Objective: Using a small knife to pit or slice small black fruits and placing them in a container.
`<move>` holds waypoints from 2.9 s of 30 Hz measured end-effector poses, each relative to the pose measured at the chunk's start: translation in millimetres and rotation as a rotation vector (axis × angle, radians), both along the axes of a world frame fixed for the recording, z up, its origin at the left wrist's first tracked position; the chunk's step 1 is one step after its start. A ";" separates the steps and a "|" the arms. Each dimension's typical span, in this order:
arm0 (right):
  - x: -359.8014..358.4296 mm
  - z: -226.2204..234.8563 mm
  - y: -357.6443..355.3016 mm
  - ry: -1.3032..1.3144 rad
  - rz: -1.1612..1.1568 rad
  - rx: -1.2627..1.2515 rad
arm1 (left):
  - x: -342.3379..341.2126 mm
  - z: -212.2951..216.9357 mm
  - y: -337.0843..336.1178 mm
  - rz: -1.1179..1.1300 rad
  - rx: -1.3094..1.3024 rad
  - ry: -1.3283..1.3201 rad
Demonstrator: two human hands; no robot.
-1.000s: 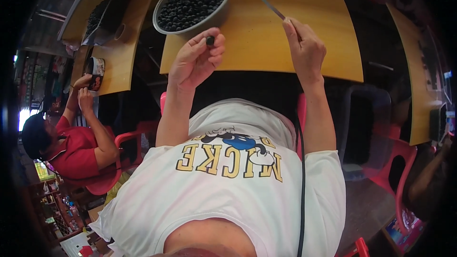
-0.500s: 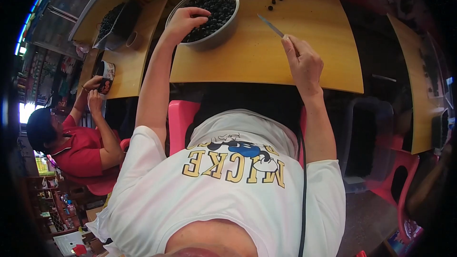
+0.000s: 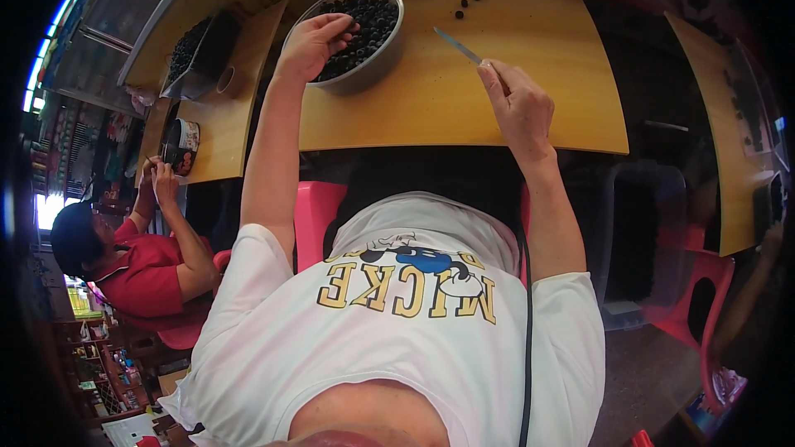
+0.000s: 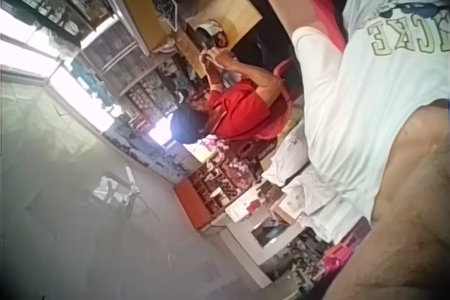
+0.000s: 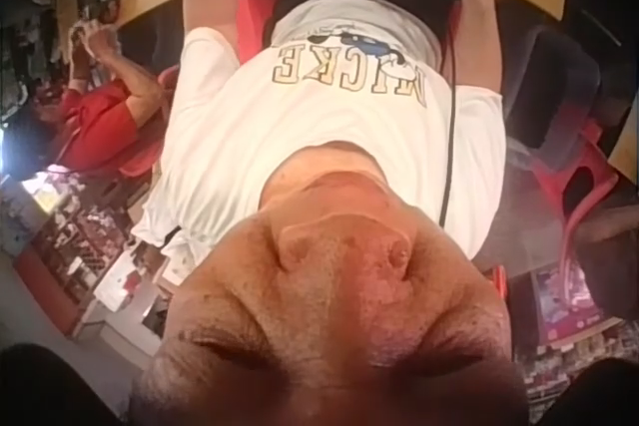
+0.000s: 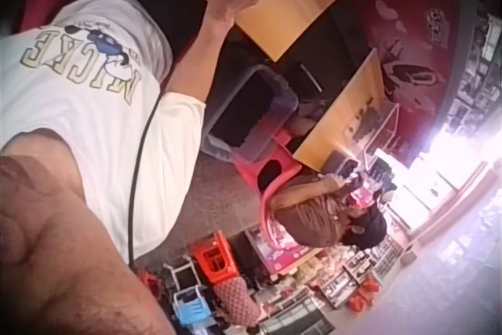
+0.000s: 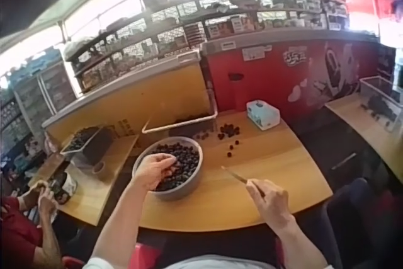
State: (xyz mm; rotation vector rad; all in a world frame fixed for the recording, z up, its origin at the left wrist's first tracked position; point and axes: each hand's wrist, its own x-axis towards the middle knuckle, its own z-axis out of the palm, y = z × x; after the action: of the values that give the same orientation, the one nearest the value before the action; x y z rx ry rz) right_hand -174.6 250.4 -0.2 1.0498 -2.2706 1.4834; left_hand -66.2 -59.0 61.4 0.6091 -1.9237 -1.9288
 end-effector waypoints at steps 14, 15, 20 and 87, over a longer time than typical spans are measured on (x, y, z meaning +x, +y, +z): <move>7.7 1.3 -3.9 -0.038 0.061 0.005 | 58.4 -23.9 141.0 -0.128 1.027 0.303; 10.1 2.7 -4.0 -0.027 0.091 -0.039 | 58.7 -26.9 140.9 -0.125 1.033 0.300; 32.8 20.2 -3.5 0.025 0.214 -0.086 | 63.7 -46.1 135.8 -0.245 1.128 0.368; 15.8 3.3 -5.9 0.045 0.098 -0.043 | 67.2 -66.1 139.1 -0.191 1.072 0.429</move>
State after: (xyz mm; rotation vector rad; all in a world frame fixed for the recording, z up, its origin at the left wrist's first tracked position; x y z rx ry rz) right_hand -158.8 244.5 3.1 1.1847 -2.1763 1.5226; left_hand 1.1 80.1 -4.7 0.2007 -0.6042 -2.8460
